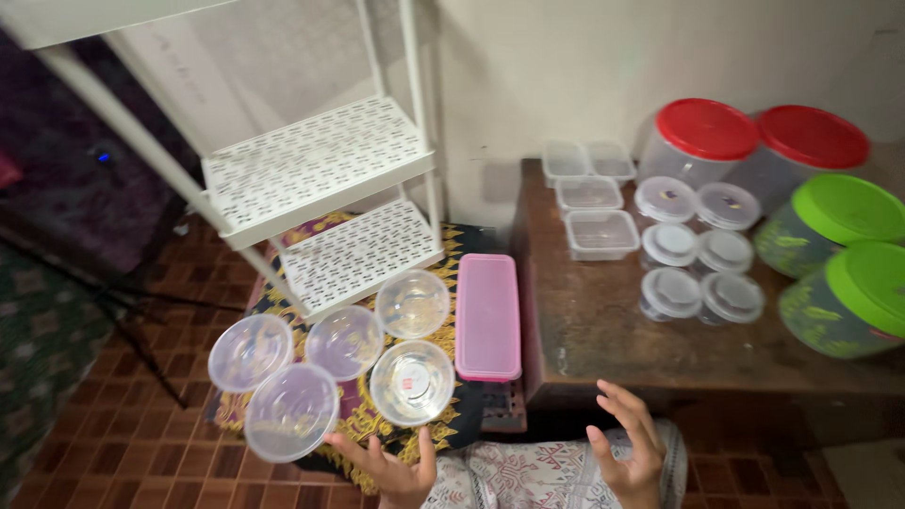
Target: The person removes various plastic containers from a white shelving unit and places them on a wooden table. They then open several small containers, separating the lids from the bases, and arrange them on the table.
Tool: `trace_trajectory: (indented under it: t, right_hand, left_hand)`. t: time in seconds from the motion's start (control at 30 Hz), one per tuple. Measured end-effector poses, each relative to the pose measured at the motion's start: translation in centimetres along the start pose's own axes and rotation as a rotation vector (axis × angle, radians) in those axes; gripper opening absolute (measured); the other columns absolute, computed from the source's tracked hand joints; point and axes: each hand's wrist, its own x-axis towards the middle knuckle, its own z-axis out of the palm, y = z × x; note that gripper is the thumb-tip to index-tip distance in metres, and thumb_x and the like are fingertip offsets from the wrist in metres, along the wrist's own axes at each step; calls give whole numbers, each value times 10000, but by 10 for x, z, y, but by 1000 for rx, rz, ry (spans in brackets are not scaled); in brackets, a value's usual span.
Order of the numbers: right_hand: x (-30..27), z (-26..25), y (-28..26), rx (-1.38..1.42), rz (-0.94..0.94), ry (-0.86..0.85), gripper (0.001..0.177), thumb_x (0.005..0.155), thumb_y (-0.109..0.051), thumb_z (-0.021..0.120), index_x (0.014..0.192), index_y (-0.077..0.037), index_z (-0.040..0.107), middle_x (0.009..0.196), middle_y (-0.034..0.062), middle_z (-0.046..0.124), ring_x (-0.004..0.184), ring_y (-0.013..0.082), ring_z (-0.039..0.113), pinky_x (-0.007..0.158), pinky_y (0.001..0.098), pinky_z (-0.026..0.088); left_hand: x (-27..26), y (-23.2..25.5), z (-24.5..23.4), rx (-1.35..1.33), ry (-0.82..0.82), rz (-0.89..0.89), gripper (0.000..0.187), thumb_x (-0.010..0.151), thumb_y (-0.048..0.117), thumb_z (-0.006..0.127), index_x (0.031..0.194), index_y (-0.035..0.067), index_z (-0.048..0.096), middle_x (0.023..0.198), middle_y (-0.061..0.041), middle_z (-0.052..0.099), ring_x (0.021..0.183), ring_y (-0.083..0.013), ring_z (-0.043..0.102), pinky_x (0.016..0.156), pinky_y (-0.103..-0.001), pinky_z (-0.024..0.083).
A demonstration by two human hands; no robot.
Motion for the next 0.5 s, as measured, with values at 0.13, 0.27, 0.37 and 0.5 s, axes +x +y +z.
trace_trajectory:
  t: [0.13, 0.27, 0.37, 0.5]
  right_hand:
    - [-7, -18, 4, -42, 55, 37, 441, 823, -156, 740, 1221, 3, 636, 1400, 190, 612, 1286, 313, 609, 1100, 419, 487]
    - [-8, -36, 11, -98, 87, 94, 458, 854, -186, 725, 1257, 11, 634, 1479, 216, 550, 1371, 344, 554, 1140, 453, 463]
    - [-8, -47, 16, -117, 124, 136, 471, 875, -206, 708, 1286, 10, 632, 1561, 232, 465, 1412, 357, 526, 1163, 468, 450]
    - [-5, -55, 20, -141, 119, 172, 495, 884, -227, 702, 1313, 7, 625, 1650, 240, 362, 1443, 365, 495, 1191, 470, 422]
  left_hand:
    - [-6, -5, 7, 115, -19, 259, 1075, 692, 166, 786, 1589, 189, 195, 1674, -254, 25, 1558, -489, 10, 1210, -774, 56]
    - [-1, -9, 5, 150, -72, 247, 1056, 717, 220, 777, 1589, 212, 181, 1694, -208, 55, 1583, -472, 21, 1226, -769, 73]
    - [7, -7, 7, 163, -96, 278, 1029, 716, 233, 772, 1576, 206, 206, 1678, -211, 88, 1569, -470, 56, 1216, -764, 92]
    - [20, 10, 17, 88, -229, 320, 1009, 783, 234, 737, 1608, 179, 161, 1683, -245, 53, 1556, -497, 21, 1229, -754, 95]
